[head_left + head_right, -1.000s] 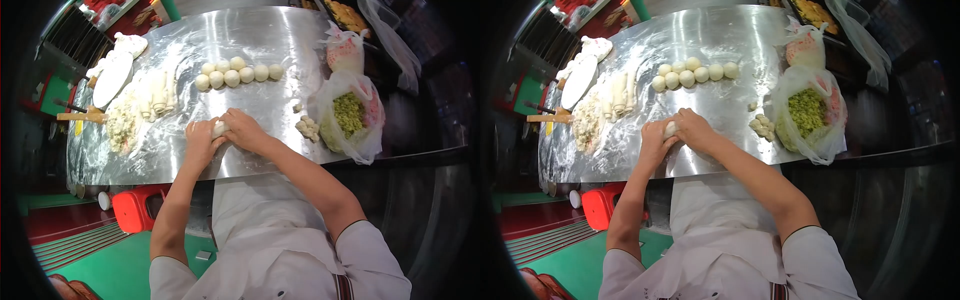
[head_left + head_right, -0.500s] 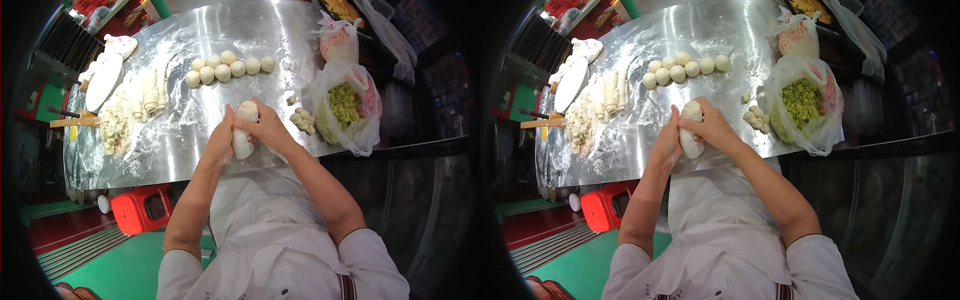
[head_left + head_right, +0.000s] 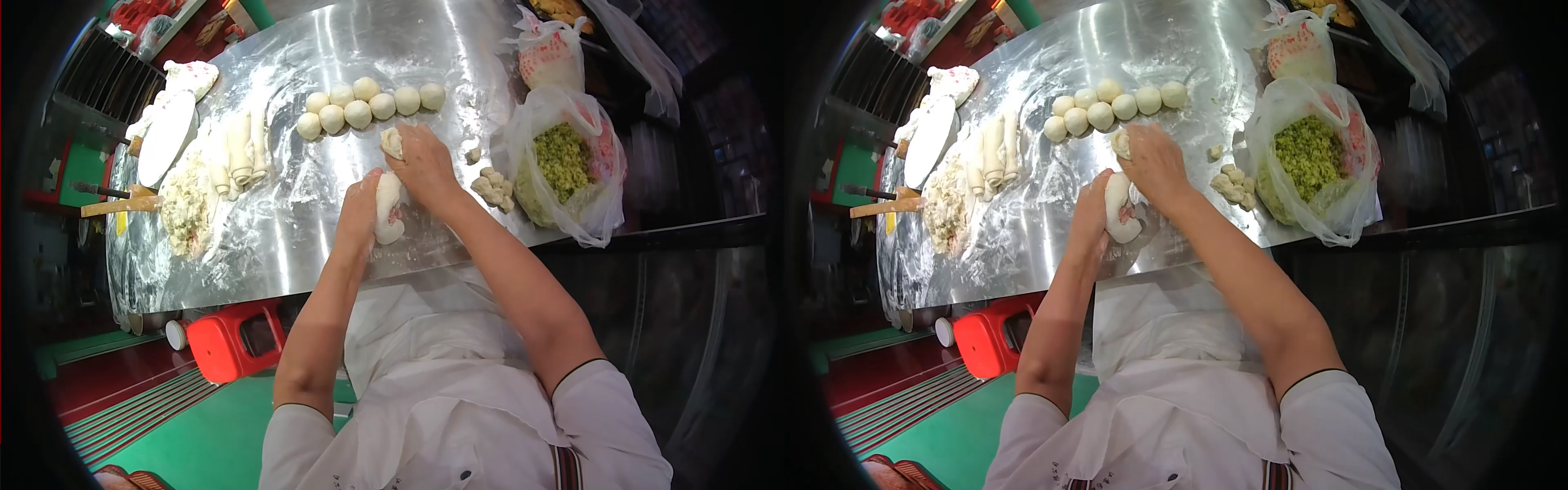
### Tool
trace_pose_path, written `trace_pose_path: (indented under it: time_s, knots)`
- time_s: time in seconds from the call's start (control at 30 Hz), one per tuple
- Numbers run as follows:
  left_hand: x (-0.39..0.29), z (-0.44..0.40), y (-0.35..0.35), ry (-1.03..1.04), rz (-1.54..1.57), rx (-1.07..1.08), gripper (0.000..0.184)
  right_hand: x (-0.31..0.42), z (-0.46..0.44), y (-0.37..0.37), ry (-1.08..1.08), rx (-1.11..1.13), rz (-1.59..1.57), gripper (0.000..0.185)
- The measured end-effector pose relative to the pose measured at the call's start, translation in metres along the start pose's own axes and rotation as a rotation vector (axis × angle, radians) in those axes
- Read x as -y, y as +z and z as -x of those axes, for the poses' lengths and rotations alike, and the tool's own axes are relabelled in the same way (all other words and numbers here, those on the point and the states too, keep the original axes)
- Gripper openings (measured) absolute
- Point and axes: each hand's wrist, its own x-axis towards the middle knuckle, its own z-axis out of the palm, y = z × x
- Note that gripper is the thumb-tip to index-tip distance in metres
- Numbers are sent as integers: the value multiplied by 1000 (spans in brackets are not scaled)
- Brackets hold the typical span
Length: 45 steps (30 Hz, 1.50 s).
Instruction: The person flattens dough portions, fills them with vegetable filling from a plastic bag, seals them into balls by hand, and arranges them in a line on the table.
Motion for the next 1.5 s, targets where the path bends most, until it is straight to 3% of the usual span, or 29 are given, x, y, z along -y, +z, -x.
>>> trace_pose_path:
  time_s: [0.07, 0.1, 0.17, 0.2, 0.23, 0.3, 0.33, 0.4, 0.53, 0.73, 0.8, 0.87, 0.93, 0.97, 1.07, 1.1, 1.2, 1.27, 1.33, 1.37, 1.4, 1.5]
  knots:
    - [4, -4, -16, 67, 62, 108, 37, -23, -4, -5, -155, 105, 400, 28]
    - [5, -7, -27, 131, 120, 217, 41, -33, 0, -9, -157, 102, 401, 28]
    - [-13, -12, -41, 107, 97, 234, 43, -41, 8, -17, 52, 137, 462, 37]
    - [-22, -14, -46, 75, 70, 253, 48, -41, 15, -19, -77, 65, 442, 51]
    - [-25, -16, -45, 76, 71, 243, 48, -32, 21, -14, -82, 71, 436, 51]
    - [-27, -22, -33, 112, 8, 58, 54, -8, 33, -4, -126, 124, 50, 61]
    - [-28, -24, -27, 125, -57, 52, 67, 7, 38, 1, -123, 122, 52, 61]
    - [-24, -31, -27, 19, -24, 46, 66, 34, 38, 5, 344, 369, -567, 56]
    - [-29, -23, -43, -168, -57, 137, 61, 42, 28, 2, 364, 334, -480, 48]
    - [-14, -12, -39, 1, 97, 104, 48, 41, 27, 23, 265, 191, -541, 43]
    - [-7, -8, -37, 2, 134, 71, 44, 43, 23, 26, 93, 88, -370, 35]
    - [-5, -7, -39, 6, 171, 37, 40, 33, 11, 31, 64, 59, -300, 34]
    - [-8, -16, -47, -17, -18, 181, 37, 14, -4, 36, 25, 18, -227, 33]
    - [-21, -12, -38, -9, -19, 188, 37, 1, -9, 36, 53, 30, -48, 35]
    - [-42, -11, -38, 280, -451, -23, 50, -24, -1, 16, 56, 67, 237, 35]
    - [-39, -21, -43, 284, -443, -39, 50, -28, 2, 9, 22, 89, 341, 31]
    - [-14, -42, -48, 875, -1264, -180, 41, -13, 13, -15, -164, -90, 318, 22]
    - [-7, 1, -16, 1090, -1270, -382, 39, -5, 15, -23, -133, -146, 240, 19]
    - [52, 23, -4, 952, -1089, -39, 45, 9, 26, -27, -86, -192, 160, 17]
    - [86, 23, 5, 607, -1061, 282, 51, 20, 29, -25, -153, -148, 57, 17]
    - [89, 57, 5, 832, -1362, 409, 61, 27, 33, -22, -219, -104, -50, 17]
    - [63, 80, -48, 739, -1542, 296, 68, 21, 49, -21, -166, 20, -48, 18]
